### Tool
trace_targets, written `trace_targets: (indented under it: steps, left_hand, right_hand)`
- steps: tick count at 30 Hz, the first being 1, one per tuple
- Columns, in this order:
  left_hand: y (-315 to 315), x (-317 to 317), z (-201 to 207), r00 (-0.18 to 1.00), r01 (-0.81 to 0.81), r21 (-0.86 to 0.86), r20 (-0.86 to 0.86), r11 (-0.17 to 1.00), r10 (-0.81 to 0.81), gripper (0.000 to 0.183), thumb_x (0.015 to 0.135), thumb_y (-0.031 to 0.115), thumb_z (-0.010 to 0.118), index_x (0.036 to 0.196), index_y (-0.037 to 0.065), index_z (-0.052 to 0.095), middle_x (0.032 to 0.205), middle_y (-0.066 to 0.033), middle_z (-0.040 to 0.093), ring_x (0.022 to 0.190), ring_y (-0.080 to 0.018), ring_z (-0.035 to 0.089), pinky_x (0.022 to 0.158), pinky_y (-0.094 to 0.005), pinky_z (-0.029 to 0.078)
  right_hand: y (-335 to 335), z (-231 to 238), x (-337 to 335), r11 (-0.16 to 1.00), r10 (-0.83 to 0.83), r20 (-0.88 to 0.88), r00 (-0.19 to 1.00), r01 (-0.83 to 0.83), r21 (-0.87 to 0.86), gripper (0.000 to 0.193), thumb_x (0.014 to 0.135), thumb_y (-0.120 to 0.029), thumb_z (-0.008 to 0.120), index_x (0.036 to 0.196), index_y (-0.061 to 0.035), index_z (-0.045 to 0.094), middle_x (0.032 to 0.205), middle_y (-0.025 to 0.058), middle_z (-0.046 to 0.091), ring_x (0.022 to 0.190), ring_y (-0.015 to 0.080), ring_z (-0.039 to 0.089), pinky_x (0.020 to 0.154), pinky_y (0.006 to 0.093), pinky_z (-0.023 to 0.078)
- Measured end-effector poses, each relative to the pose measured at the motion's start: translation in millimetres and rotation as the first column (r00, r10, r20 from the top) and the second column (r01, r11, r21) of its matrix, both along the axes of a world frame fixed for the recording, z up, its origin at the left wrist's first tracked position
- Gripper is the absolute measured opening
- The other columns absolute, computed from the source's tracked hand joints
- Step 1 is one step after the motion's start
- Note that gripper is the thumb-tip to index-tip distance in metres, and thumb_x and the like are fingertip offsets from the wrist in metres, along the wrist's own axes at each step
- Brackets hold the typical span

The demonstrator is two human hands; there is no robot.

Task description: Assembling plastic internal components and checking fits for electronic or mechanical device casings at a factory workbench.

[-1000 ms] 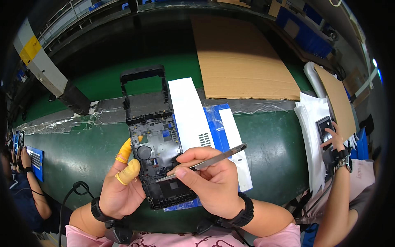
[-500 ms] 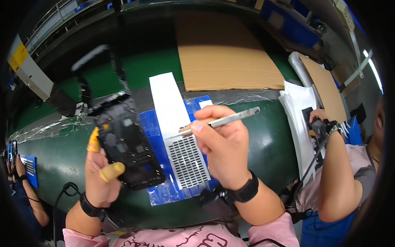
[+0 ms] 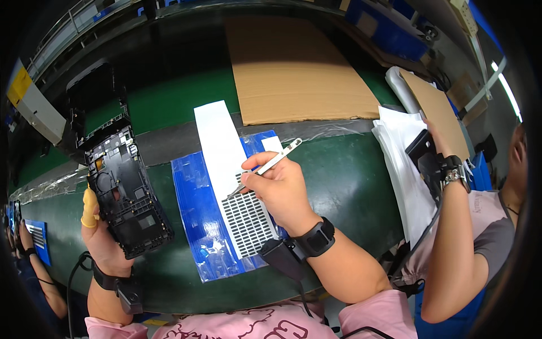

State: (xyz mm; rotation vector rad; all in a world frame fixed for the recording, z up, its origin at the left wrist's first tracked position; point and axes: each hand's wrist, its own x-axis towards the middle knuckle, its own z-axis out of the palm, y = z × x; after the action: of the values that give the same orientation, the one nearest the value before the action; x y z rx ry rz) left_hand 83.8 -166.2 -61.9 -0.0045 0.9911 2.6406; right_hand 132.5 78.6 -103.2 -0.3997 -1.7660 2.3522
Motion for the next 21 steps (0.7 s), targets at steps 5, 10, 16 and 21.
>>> trace_targets:
  steps: [5,10,16,21]
  left_hand:
    - [1.0,-1.4,-4.5,0.997,0.078,0.033,0.026,0.996,-0.079,0.044,0.089,0.037,0.046,0.121,0.007,0.044,0.113,-0.0106,0.054,0.099,-0.0257,0.055,0.083,-0.0415,0.047]
    - [4.9,-1.5,-11.0,0.998,-0.006,-0.128,-0.060,0.992,-0.002,0.045,0.090,0.035,0.045,0.126,0.008,0.038,0.116,-0.0074,0.051,0.104,-0.0211,0.051,0.087,-0.0382,0.045]
    - [15.6,3.9,-12.7,0.998,-0.028,-0.129,-0.055,0.991,0.021,0.037,0.091,0.017,0.044,0.125,0.007,0.035,0.116,-0.0058,0.049,0.101,-0.0174,0.050,0.091,-0.0349,0.040]
    - [12.3,4.3,-9.8,0.997,0.030,-0.088,-0.068,0.996,-0.036,0.036,0.090,0.017,0.044,0.124,0.007,0.035,0.115,-0.0071,0.049,0.104,-0.0187,0.050,0.092,-0.0371,0.041]
  right_hand:
    - [-0.6,4.4,2.5,0.998,-0.017,0.015,1.000,0.016,0.060,0.016,0.075,0.004,0.059,0.091,0.0019,0.056,0.068,0.0086,0.062,0.057,0.0067,0.056,0.048,0.0175,0.038]
    - [-3.9,-2.1,-5.8,1.000,0.027,0.011,1.000,-0.027,0.017,0.017,0.074,0.004,0.058,0.091,0.0029,0.055,0.070,0.0092,0.062,0.059,0.0079,0.057,0.049,0.0179,0.039]
    - [0.3,3.1,0.7,1.000,0.004,-0.004,1.000,-0.004,0.014,0.018,0.074,0.005,0.058,0.092,0.0037,0.055,0.071,0.0099,0.062,0.060,0.0090,0.058,0.050,0.0181,0.040]
    - [-2.1,2.8,-1.6,1.000,0.019,0.008,1.000,-0.020,0.017,0.018,0.074,0.005,0.058,0.092,0.0037,0.054,0.071,0.0104,0.062,0.061,0.0096,0.059,0.051,0.0181,0.041]
